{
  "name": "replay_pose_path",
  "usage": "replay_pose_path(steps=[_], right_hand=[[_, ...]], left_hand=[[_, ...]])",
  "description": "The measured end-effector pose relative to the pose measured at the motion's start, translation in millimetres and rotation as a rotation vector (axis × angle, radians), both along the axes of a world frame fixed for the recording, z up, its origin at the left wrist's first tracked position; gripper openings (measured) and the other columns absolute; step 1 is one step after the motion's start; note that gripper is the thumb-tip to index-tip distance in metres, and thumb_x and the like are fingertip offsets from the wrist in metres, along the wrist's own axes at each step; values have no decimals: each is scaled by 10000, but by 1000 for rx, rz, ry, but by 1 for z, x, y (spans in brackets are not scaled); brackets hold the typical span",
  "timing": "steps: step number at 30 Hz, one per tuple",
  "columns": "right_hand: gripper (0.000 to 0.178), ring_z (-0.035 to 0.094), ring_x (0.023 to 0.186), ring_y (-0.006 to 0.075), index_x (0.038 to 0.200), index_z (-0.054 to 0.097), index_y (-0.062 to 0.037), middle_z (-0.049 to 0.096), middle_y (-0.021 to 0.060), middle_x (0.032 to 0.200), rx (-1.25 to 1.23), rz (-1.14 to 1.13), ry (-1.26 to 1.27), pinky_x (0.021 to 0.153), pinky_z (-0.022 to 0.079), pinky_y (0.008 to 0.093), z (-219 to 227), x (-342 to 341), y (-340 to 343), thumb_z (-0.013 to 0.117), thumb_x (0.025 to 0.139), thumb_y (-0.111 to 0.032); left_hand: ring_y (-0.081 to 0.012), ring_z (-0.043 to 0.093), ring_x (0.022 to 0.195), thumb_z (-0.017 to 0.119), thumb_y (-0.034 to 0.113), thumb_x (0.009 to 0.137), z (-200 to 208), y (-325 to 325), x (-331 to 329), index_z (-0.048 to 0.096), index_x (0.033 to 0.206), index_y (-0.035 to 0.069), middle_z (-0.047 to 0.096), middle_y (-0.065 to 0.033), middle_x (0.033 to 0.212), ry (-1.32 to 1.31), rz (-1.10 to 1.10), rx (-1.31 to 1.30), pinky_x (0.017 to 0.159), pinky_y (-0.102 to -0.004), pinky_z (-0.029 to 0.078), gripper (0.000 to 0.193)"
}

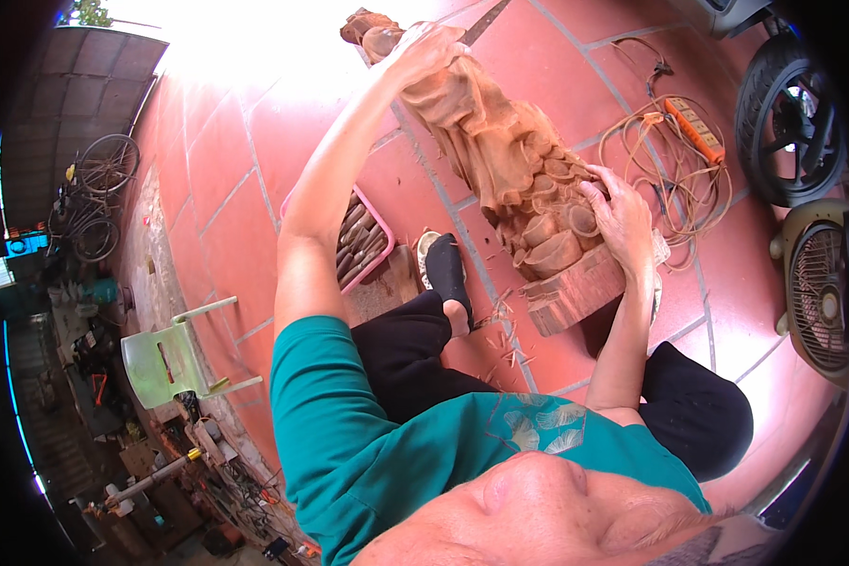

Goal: The person carves a wooden sculpture using a rotary tool and hand chisels. They switch between power carving and manual chiseling, removing wood shavings and refining the surface details of the sculpture.

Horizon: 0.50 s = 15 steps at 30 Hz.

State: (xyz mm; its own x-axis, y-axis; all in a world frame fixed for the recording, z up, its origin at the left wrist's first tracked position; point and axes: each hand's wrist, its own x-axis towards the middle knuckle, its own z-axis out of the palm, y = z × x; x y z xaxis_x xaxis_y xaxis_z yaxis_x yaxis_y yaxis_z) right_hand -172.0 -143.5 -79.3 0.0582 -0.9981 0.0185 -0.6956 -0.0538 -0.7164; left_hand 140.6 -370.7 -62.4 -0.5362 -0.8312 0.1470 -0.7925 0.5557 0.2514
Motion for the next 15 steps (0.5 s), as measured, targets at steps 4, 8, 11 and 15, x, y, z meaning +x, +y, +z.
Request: replay_pose_path(steps=[4, 8, 11, 15], right_hand=[[322, 660, 965, 321, 1182, 654, -95, 708, 128, 1010, -9, -4, 19, 804, 503, 405, -1, -2, 0, 607, 944, -306], [323, 664, 961, 318, 1180, 655, -94, 707, 129, 1010, -14, 14, 6, 800, 506, 400, 1, 1, 0, 609, 944, -311], [324, 665, 959, 321, 1179, 655, -96, 706, 131, 1012, 0, 5, -4, 801, 506, 402, 3, 2, 1, 609, 944, -314], [323, 667, 956, 320, 1180, 656, -101, 706, 131, 1013, -21, 13, 6, 798, 507, 404, -5, -1, 0, 610, 944, -316]], left_hand=[[-262, 471, 609, 579, 332, 962, 2, -3, -3, 582, 809, -32, 471, -142, 660, 132, 50, 66, 652, -424, 418, 395], [-246, 477, 623, 555, 294, 977, 1, -19, 7, 574, 835, -54, 454, -133, 681, 178, 108, 129, 680, -418, 426, 377], [-251, 505, 642, 538, 251, 979, -17, -20, 0, 563, 871, -63, 439, -131, 682, 266, 164, 127, 692, -412, 434, 333], [-297, 576, 716, 543, 253, 978, -35, -26, 6, 552, 903, -50, 521, -159, 713, 131, -41, -5, 735, -417, 460, 313]])
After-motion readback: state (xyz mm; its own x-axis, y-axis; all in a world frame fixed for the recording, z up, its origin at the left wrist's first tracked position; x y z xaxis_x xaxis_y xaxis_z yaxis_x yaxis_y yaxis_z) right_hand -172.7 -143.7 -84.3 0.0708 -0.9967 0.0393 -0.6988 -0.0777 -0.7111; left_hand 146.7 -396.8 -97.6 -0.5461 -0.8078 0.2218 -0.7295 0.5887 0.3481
